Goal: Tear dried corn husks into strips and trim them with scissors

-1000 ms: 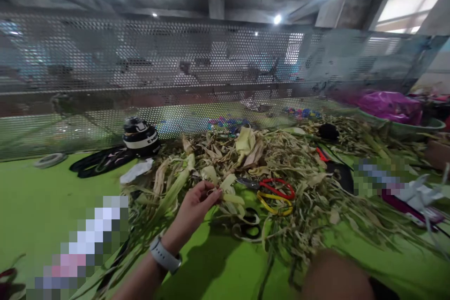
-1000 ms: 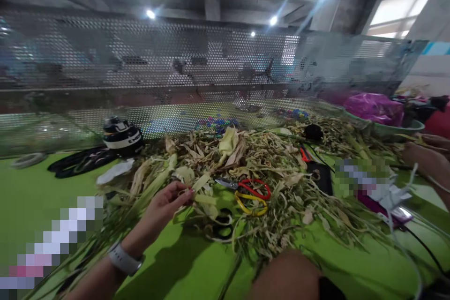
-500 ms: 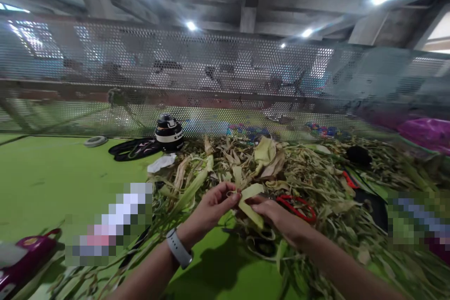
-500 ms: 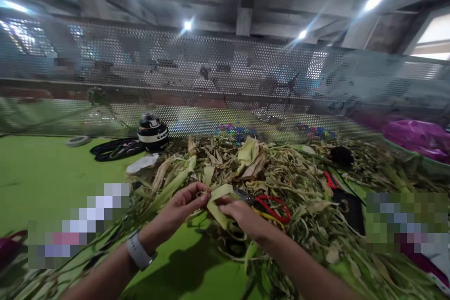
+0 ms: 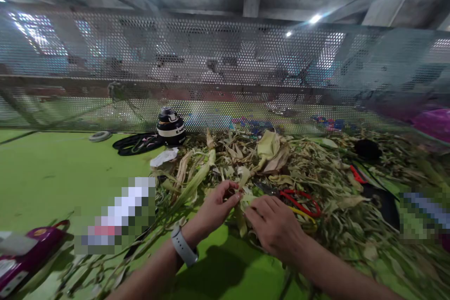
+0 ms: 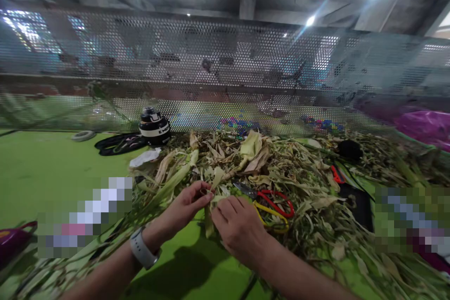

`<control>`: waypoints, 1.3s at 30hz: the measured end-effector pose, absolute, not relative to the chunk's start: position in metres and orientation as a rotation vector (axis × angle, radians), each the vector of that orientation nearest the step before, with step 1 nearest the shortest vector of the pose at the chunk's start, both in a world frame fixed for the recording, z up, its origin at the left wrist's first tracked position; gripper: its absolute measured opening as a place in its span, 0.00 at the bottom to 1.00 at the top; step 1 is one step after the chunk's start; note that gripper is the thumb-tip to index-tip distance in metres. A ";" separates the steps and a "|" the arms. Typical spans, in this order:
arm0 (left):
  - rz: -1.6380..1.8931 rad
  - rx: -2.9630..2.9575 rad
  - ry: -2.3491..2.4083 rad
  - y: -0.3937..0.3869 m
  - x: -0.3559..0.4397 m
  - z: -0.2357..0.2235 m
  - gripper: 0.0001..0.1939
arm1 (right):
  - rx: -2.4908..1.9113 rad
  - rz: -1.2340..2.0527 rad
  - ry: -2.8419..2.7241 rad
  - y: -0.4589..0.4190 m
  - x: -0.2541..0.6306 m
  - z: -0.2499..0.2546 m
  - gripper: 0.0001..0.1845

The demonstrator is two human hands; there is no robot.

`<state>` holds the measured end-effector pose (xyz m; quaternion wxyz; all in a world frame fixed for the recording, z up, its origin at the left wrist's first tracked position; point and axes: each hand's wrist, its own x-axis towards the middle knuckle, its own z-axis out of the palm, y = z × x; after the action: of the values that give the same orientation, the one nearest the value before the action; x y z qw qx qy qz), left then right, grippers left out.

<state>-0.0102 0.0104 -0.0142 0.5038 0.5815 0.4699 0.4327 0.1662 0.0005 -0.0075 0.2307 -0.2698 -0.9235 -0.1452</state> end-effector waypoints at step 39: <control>1.250 1.301 1.179 0.005 0.002 -0.008 0.11 | -0.618 -0.525 -2.319 0.009 0.173 -0.016 0.07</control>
<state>0.0017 0.0053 -0.0077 0.4734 0.5315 0.4819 0.5110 0.1730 0.0094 -0.0165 0.3358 -0.2369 -0.8891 -0.2015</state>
